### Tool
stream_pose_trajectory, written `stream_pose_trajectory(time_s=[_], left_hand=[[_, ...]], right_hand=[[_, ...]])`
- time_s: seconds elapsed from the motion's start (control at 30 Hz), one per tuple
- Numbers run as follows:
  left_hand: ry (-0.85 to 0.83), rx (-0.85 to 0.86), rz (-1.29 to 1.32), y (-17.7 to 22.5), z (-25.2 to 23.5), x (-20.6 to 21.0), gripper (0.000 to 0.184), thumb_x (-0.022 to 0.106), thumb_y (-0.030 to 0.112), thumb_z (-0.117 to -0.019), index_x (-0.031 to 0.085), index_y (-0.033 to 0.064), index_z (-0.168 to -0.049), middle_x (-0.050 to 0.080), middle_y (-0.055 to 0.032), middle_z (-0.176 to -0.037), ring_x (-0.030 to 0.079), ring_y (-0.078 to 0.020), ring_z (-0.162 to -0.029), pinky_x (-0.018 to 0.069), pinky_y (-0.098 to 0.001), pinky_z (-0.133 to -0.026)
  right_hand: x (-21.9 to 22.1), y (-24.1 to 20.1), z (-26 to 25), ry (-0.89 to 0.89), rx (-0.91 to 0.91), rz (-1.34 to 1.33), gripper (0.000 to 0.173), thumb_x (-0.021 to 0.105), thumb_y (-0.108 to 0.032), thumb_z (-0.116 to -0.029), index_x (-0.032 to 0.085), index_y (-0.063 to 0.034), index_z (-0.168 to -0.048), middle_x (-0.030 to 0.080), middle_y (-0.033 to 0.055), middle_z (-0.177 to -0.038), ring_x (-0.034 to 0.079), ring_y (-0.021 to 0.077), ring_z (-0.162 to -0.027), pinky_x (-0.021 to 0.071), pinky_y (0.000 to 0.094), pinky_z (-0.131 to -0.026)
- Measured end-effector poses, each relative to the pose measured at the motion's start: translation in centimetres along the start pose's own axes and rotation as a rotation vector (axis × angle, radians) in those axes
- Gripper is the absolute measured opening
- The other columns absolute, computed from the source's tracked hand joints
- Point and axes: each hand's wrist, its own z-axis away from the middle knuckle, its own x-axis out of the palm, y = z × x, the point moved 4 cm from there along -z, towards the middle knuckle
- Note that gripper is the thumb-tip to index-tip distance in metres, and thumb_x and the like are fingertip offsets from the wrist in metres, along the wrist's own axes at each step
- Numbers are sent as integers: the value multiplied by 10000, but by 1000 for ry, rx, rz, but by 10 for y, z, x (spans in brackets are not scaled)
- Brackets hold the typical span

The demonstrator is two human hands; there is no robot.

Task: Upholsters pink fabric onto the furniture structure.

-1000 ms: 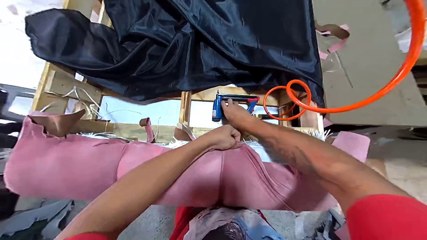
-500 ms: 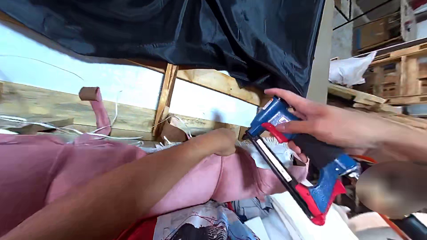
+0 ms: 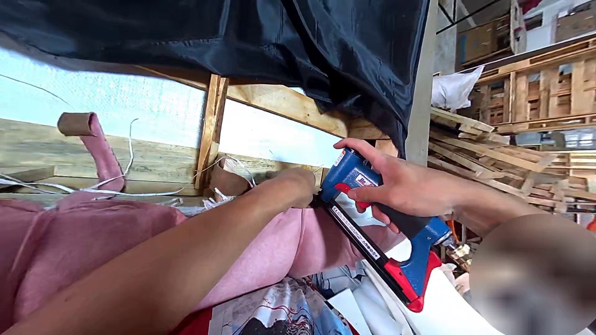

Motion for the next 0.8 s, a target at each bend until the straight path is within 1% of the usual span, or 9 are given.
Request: stream_pose_trajectory(time_s=[0.1, 0.23, 0.3, 0.37, 0.43, 0.5, 0.6, 0.73, 0.8], left_hand=[[40, -86, -40, -1, 7, -5, 289, 775, 150, -846, 716, 120, -1127, 702, -183, -1091, 660, -404, -1063, 482, -716, -870], [124, -146, -89, -7, 10, -12, 239, 752, 203, -898, 717, 45, -1074, 682, -212, -1151, 621, -443, -1136, 473, -703, -910], [272, -121, -64, -11, 31, -27, 271, 705, 274, -962, 707, 8, -1016, 685, -222, -1084, 663, -440, -1042, 529, -669, -834], [454, -22, -81, -8, 70, -37, 309, 637, 358, -1013, 703, 56, -1026, 678, -162, -1028, 686, -362, -971, 576, -583, -790], [572, 85, -83, -7, 109, -26, 335, 598, 437, -1027, 702, 127, -1099, 684, -82, -1023, 689, -272, -948, 589, -520, -800], [554, 49, -145, -11, 133, 2, 370, 604, 453, -1017, 683, 136, -1192, 682, -67, -1106, 685, -250, -1023, 589, -500, -858], [631, -56, -263, -19, 145, 42, 405, 605, 441, -1019, 670, 110, -1242, 655, -70, -1161, 618, -253, -1154, 541, -435, -968], [867, -95, -246, -17, 158, 51, 348, 712, 357, -969, 689, 97, -1200, 654, -83, -1159, 630, -264, -1121, 564, -437, -934], [918, -148, -233, -14, 163, 54, 333, 744, 325, -949, 691, 76, -1164, 636, -102, -1220, 632, -265, -1139, 562, -441, -961]], right_hand=[[5, 0, 0, -27, -18, -65, 786, 646, -129, -1018, 207, -458, -1581, 667, 212, -991, 648, 303, -514, 601, 432, -452], [0, -7, -4, -31, -81, 97, 749, 661, -130, -1009, 255, -430, -1562, 680, 208, -1005, 674, 323, -532, 617, 461, -465], [-9, -17, -1, 93, -206, 402, 790, 689, -195, -997, 239, -481, -1580, 704, 128, -888, 666, 245, -506, 609, 421, -448], [-13, -23, -2, 332, -418, 813, 889, 699, -238, -939, 176, -453, -1625, 622, 19, -700, 591, 186, -513, 520, 418, -467], [-9, -27, -18, 510, -591, 1045, 1020, 690, -162, -825, 134, -346, -1660, 583, 52, -643, 580, 264, -523, 492, 507, -482], [-2, -27, -47, 585, -662, 1185, 1032, 682, -120, -823, 117, -316, -1665, 654, 148, -827, 633, 361, -626, 505, 558, -534], [-4, -17, -112, 588, -822, 1210, 873, 687, -51, -869, 298, -256, -1623, 651, 222, -1165, 686, 421, -874, 555, 580, -668], [-11, 11, -166, 571, -906, 1041, 598, 854, -89, -773, 657, -133, -1336, 667, 227, -1221, 641, 465, -1122, 537, 675, -875], [-7, 25, -149, 538, -866, 901, 310, 792, -175, -882, 718, -53, -1157, 695, 204, -1141, 662, 412, -1107, 542, 644, -919]])
